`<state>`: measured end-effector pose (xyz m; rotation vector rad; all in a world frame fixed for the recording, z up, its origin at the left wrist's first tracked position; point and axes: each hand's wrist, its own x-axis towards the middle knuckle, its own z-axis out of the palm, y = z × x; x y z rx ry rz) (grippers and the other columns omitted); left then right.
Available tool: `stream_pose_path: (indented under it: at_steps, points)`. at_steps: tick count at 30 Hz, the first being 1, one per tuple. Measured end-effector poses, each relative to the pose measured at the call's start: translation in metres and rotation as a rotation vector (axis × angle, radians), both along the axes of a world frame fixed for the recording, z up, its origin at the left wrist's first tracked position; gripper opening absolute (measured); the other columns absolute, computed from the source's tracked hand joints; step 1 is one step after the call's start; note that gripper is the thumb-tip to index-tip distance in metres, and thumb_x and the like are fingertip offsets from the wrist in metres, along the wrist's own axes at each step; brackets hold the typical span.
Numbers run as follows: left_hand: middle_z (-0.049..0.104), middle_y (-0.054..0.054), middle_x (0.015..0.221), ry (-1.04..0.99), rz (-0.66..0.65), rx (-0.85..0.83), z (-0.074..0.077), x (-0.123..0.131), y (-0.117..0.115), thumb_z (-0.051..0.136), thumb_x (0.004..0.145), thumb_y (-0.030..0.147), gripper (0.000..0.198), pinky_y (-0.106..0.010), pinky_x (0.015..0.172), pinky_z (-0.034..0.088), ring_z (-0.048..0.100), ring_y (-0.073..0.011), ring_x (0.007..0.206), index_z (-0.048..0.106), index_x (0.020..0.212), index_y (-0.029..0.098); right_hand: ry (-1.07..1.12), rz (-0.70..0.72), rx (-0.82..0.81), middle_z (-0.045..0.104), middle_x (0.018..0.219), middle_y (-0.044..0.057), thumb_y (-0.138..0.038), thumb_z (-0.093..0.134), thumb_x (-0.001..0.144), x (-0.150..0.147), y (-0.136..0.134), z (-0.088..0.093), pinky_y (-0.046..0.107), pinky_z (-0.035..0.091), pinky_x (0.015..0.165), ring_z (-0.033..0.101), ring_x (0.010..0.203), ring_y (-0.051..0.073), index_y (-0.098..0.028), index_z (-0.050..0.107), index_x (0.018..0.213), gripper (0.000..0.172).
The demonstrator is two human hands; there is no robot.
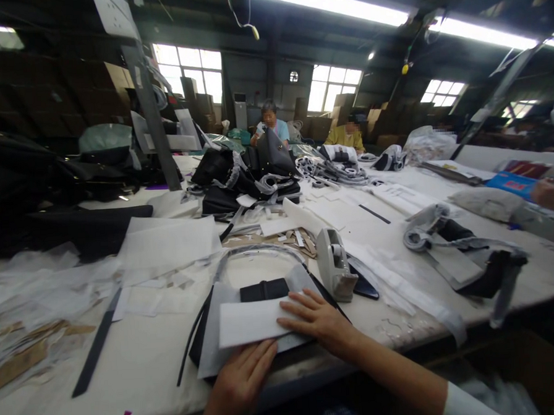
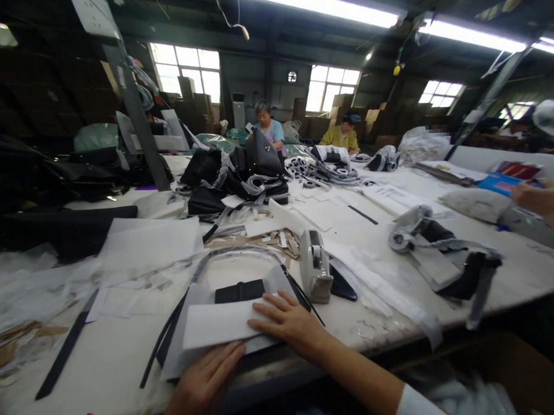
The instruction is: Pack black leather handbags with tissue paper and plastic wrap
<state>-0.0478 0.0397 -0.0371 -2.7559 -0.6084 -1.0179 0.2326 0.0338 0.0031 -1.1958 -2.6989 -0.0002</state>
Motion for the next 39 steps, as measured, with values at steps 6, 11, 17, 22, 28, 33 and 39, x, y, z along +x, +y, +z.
stream_pose_path:
  at_steps: [6,11,17,22,28,33,39]
  points:
    - [0.069,-0.007,0.109,0.236,0.218,-0.016,0.035,0.014,-0.012,0.041,0.095,0.004,0.043,-0.033,0.081,0.054,0.065,-0.0200,0.095,0.055,0.133,0.018,0.042,-0.017,0.028,0.041,0.154,-0.001,-0.019,0.046,0.100,0.000,-0.002,0.000,0.052,0.026,0.117,0.031,0.144,0.025,-0.037,0.035,0.149,0.054]
    - [0.062,-0.014,0.128,0.397,0.246,-0.057,0.068,0.036,0.002,0.067,0.085,0.026,0.027,-0.048,0.086,0.053,0.060,-0.0319,0.110,0.064,0.111,0.017,0.060,-0.004,0.066,0.041,0.154,0.000,-0.019,0.048,0.099,0.001,-0.001,0.000,0.052,0.027,0.117,0.030,0.145,0.024,-0.036,0.037,0.148,0.053]
    - [0.044,-0.019,0.150,0.403,0.088,-0.076,0.037,0.023,0.032,0.071,0.084,0.039,0.081,-0.047,0.108,0.044,0.044,-0.0300,0.137,0.031,0.149,0.012,0.068,-0.012,0.068,0.042,0.153,0.002,-0.019,0.047,0.100,0.001,-0.002,-0.007,0.053,0.026,0.117,0.031,0.144,0.024,-0.033,0.041,0.146,0.049]
    - [0.035,-0.014,0.156,0.346,0.123,-0.030,0.011,0.012,0.023,0.051,0.096,0.036,0.066,-0.042,0.111,0.042,0.034,-0.0265,0.143,0.025,0.152,0.013,0.136,-0.017,0.036,0.045,0.151,0.002,-0.016,0.042,0.100,0.000,-0.004,-0.011,0.048,0.023,0.119,0.032,0.144,0.020,-0.030,0.042,0.146,0.048]
    - [0.036,-0.011,0.156,0.399,0.192,0.124,0.013,0.016,0.019,0.039,0.098,0.025,0.054,-0.043,0.107,0.046,0.036,-0.0252,0.142,0.031,0.151,0.014,0.168,-0.056,0.032,0.049,0.148,0.003,-0.011,0.043,0.097,-0.002,-0.005,-0.012,0.048,0.023,0.120,0.034,0.142,0.020,-0.026,0.047,0.143,0.048]
    - [0.040,-0.011,0.154,0.395,0.190,0.202,0.006,0.015,0.025,0.039,0.097,0.023,0.054,-0.042,0.103,0.048,0.042,-0.0250,0.138,0.034,0.150,0.019,0.227,-0.192,0.066,0.046,0.150,0.007,-0.006,0.043,0.089,0.003,-0.017,-0.010,0.047,0.028,0.119,0.031,0.144,0.023,-0.020,0.049,0.141,0.054]
    - [0.049,-0.012,0.148,0.341,0.164,0.226,-0.004,0.014,0.032,0.039,0.091,0.014,0.057,-0.041,0.099,0.049,0.050,-0.0253,0.133,0.039,0.148,0.022,0.258,-0.357,0.150,0.043,0.151,0.012,-0.020,0.050,0.093,0.006,-0.039,-0.007,0.055,0.029,0.117,0.031,0.144,0.027,-0.017,0.040,0.147,0.055]
